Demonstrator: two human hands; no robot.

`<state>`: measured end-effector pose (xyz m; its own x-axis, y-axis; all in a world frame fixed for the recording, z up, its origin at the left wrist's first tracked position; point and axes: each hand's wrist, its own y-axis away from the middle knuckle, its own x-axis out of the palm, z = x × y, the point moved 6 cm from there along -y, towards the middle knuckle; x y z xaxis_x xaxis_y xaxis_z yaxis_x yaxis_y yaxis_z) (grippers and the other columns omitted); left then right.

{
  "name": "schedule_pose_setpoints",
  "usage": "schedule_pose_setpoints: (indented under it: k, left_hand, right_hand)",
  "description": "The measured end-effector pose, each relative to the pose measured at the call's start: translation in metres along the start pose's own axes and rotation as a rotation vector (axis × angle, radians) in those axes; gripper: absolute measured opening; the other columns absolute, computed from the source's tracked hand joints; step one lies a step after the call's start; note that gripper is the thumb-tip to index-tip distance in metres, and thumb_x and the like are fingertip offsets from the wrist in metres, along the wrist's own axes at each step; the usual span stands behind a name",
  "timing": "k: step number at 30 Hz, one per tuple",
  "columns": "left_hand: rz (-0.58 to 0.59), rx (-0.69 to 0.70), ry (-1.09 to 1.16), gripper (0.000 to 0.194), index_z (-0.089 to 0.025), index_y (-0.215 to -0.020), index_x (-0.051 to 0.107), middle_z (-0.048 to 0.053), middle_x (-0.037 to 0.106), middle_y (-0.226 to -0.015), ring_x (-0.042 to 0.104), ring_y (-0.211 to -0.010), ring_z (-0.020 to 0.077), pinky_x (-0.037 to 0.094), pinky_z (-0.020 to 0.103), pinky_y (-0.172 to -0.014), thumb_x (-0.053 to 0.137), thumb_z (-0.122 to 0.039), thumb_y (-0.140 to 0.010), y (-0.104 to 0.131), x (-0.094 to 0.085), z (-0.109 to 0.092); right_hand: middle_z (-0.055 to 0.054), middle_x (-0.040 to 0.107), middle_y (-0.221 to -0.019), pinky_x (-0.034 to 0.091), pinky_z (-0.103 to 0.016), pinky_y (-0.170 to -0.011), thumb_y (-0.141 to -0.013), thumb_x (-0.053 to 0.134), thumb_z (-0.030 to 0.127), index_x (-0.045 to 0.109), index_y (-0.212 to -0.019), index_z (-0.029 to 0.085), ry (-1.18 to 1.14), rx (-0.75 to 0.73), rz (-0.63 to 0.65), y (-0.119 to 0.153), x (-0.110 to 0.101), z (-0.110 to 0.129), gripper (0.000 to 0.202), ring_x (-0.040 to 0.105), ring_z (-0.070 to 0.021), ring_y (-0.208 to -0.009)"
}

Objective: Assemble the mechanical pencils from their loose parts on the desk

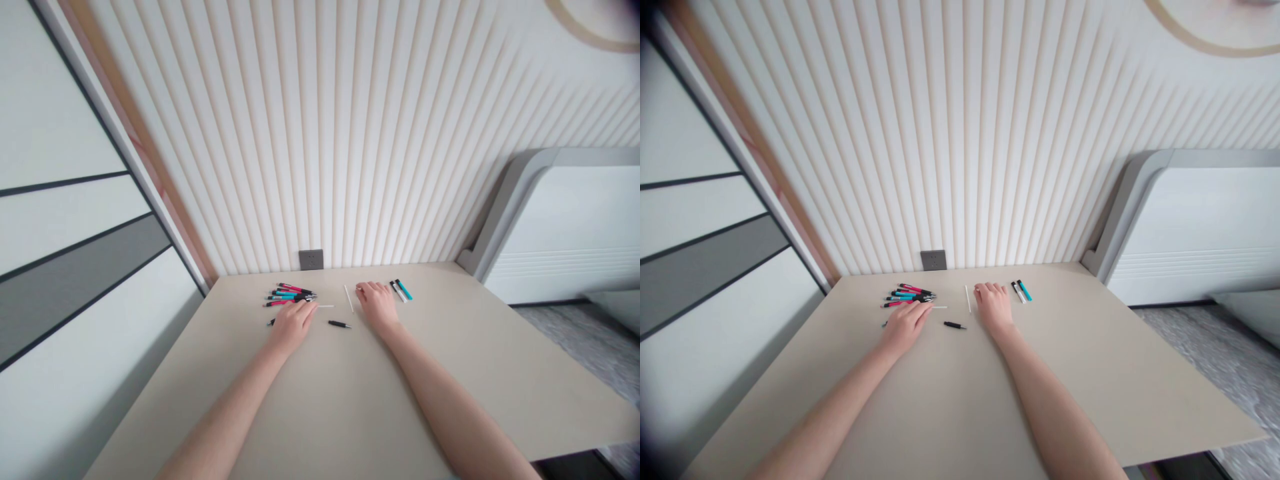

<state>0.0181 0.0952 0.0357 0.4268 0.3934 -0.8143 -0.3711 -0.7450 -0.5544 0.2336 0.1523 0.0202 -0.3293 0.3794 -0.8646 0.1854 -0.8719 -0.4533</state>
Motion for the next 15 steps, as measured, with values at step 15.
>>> schedule_pose_setpoints:
  k: [15]
  left_hand:
    - [0.119,-0.083,0.227,0.024,-0.017,-0.098,0.068,0.006,0.071,-0.091,0.065,-0.083,0.0178,0.049,0.027,-0.075,0.044,-0.022,-0.097,-0.064,0.062,-0.009]
  right_hand:
    - [-0.008,0.070,-0.091,0.025,-0.036,-0.080,-0.097,0.049,0.027,0.070,-0.091,0.022,0.061,0.030,0.020,-0.005,0.014,-0.008,0.023,0.055,-0.0226,-0.093]
